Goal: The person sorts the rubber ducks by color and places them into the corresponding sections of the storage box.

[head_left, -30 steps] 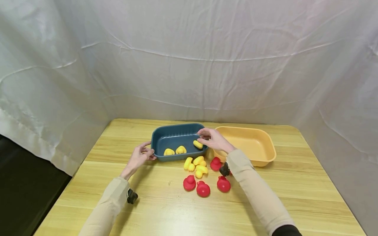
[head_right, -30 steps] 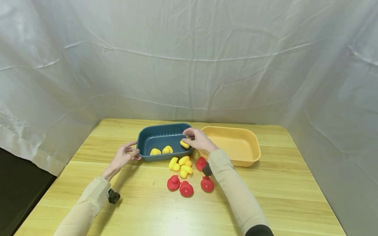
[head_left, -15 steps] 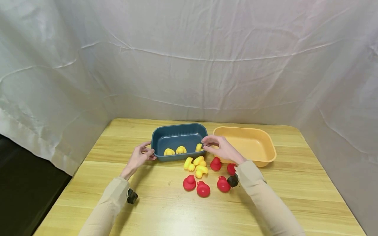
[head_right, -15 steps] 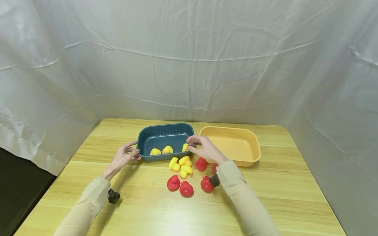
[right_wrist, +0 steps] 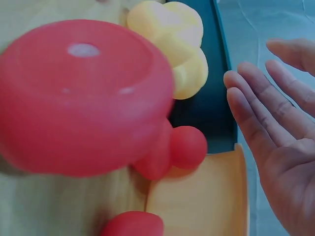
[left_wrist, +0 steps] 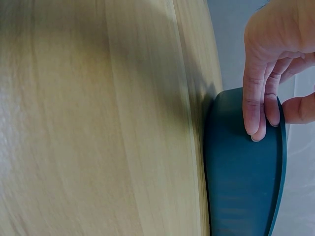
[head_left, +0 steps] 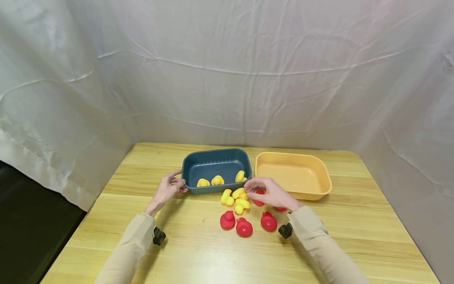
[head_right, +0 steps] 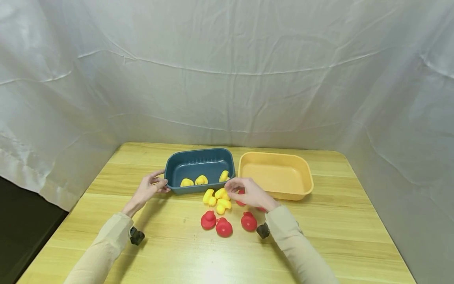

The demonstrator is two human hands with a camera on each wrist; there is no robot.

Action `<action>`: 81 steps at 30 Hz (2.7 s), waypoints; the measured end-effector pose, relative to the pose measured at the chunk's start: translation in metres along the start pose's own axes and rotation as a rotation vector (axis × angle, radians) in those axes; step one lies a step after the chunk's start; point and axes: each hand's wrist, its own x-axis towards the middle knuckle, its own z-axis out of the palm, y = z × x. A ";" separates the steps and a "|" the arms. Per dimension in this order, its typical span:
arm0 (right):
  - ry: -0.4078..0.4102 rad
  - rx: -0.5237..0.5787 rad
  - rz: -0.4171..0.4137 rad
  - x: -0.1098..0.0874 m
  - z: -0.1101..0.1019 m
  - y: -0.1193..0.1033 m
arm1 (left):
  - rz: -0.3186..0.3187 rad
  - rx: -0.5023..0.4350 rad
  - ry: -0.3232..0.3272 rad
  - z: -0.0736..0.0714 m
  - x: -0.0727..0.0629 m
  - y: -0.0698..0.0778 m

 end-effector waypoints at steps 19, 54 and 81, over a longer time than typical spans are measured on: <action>-0.092 -0.030 0.016 -0.006 0.006 0.008 | -0.012 -0.002 -0.003 0.000 0.000 0.002; -0.167 -0.031 -0.010 -0.009 0.007 0.019 | -0.004 -0.005 -0.005 0.000 0.000 0.001; -0.265 -0.073 0.019 -0.006 0.010 0.016 | -0.006 0.000 -0.003 0.000 0.000 0.001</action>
